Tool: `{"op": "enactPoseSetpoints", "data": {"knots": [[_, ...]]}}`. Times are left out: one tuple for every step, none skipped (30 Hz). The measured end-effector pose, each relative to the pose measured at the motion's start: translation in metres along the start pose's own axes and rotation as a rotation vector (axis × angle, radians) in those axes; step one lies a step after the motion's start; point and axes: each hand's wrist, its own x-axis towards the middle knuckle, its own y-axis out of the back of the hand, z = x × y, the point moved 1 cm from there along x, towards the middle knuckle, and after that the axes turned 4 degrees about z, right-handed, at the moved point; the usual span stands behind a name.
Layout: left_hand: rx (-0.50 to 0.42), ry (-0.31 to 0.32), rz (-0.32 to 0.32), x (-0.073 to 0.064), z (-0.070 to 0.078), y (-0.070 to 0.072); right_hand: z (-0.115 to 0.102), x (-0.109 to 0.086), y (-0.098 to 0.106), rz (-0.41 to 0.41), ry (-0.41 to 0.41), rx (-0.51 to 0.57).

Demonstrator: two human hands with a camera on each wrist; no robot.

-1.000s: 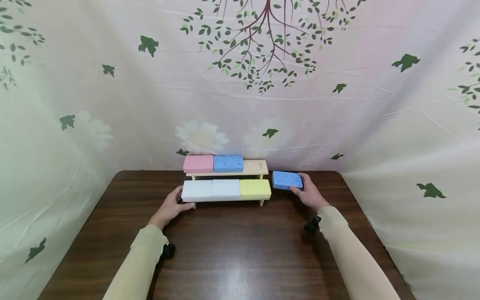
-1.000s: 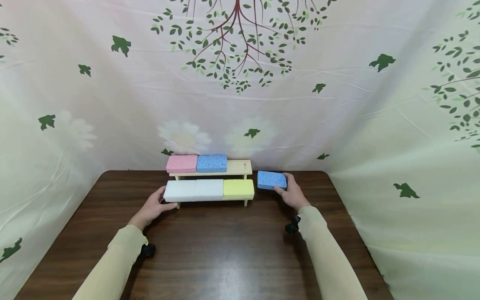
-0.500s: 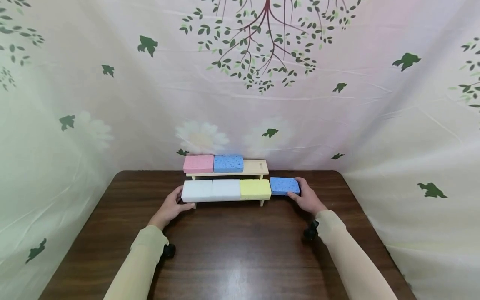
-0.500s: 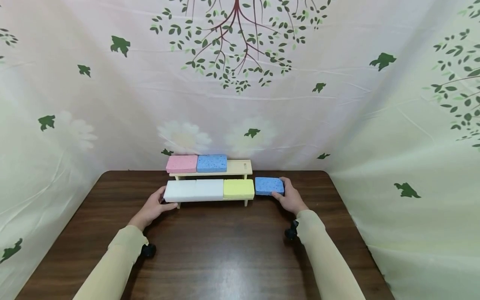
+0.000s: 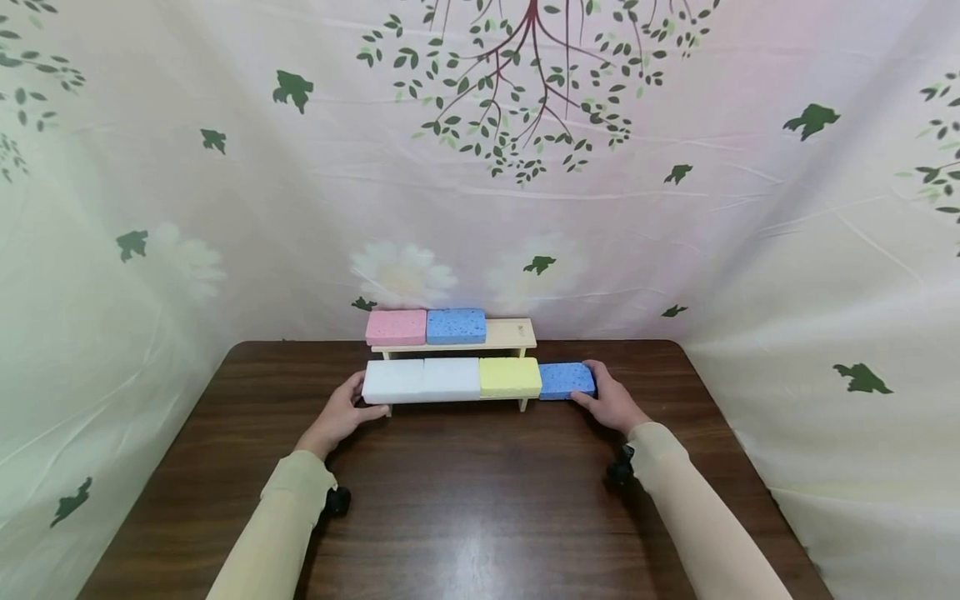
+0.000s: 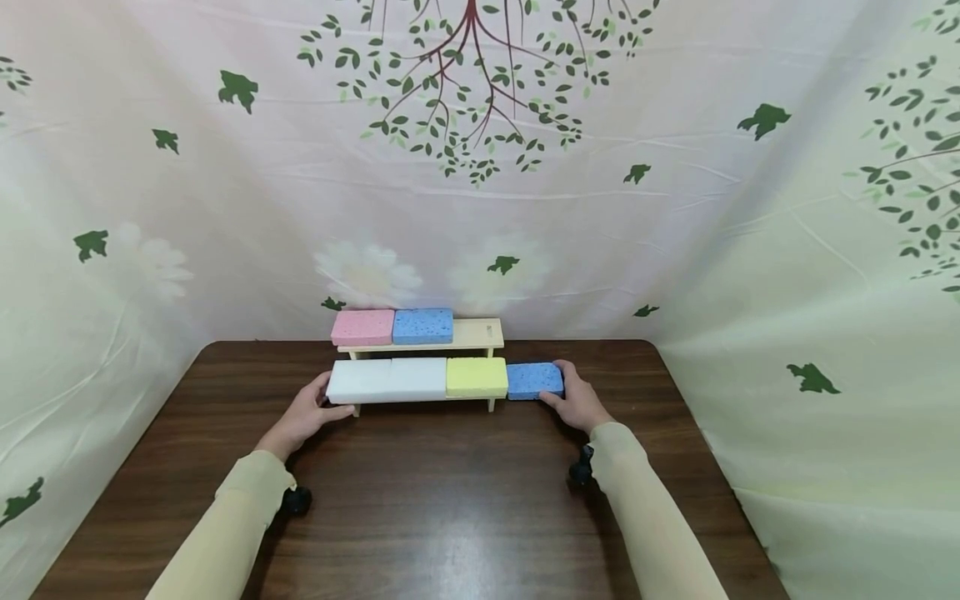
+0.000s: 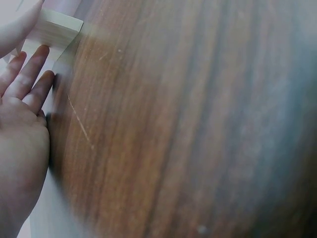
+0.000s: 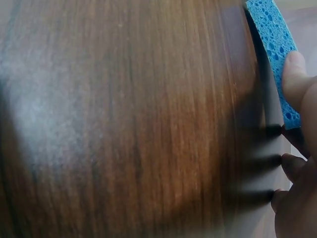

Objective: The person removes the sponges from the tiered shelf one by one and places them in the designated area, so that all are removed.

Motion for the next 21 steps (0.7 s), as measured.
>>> {"op": "enactPoseSetpoints", "data": {"knots": [[-0.002,-0.007,-0.002,-0.002,0.005,0.0,-0.001,0.0,0.0,-0.003,0.001,-0.012],[0.0,-0.013,-0.002,-0.003,0.006,0.001,-0.001,0.0,0.001,-0.006,0.0,-0.024],[0.003,-0.016,0.0,-0.003,0.006,0.001,-0.002,-0.001,0.001,-0.009,-0.003,-0.033],[0.007,-0.019,-0.002,-0.003,0.006,0.001,-0.003,-0.001,0.001,-0.012,-0.007,-0.04],[0.01,-0.021,-0.002,-0.003,0.006,0.001,-0.003,-0.001,0.001,-0.015,-0.011,-0.046],[0.012,-0.025,-0.003,-0.003,0.005,0.002,-0.004,-0.001,0.001,-0.018,-0.008,-0.054],[0.011,-0.029,-0.003,-0.002,0.002,0.002,-0.005,-0.001,0.0,-0.019,-0.002,-0.061],[0.012,-0.028,-0.001,0.0,-0.004,0.002,-0.004,-0.001,0.0,-0.021,-0.003,-0.061],[0.01,-0.027,-0.001,0.0,-0.004,0.002,-0.004,-0.001,0.0,-0.023,-0.003,-0.064],[0.007,-0.025,-0.001,0.0,-0.004,0.002,-0.004,-0.001,0.0,-0.025,-0.001,-0.069],[0.007,-0.025,-0.001,0.0,-0.005,0.002,-0.004,-0.001,0.0,-0.028,0.002,-0.073],[0.006,-0.023,-0.002,0.001,-0.004,0.002,-0.005,-0.001,0.001,-0.03,0.005,-0.079],[0.005,-0.022,-0.002,0.001,-0.004,0.002,-0.005,-0.001,0.001,-0.032,0.004,-0.081],[0.006,-0.021,-0.004,0.001,-0.004,0.002,-0.005,-0.001,0.002,-0.034,0.002,-0.085],[0.006,-0.02,-0.004,0.0,-0.003,0.002,-0.005,-0.001,0.002,-0.035,0.005,-0.092],[0.008,-0.018,-0.004,0.0,-0.003,0.001,-0.006,-0.001,0.003,-0.036,0.007,-0.095],[0.007,-0.017,-0.003,0.0,-0.003,0.001,-0.006,-0.001,0.003,-0.036,0.007,-0.095],[0.006,-0.017,-0.001,0.0,-0.003,0.001,-0.006,-0.001,0.003,-0.036,0.007,-0.098],[0.008,-0.017,-0.001,0.0,-0.003,0.001,-0.007,0.0,0.002,-0.037,0.009,-0.099],[0.01,-0.017,0.001,0.0,-0.003,0.001,-0.007,0.0,0.002,-0.037,0.011,-0.099],[0.011,-0.018,0.003,0.0,-0.003,0.001,-0.007,0.0,0.002,-0.037,0.01,-0.097]]}}
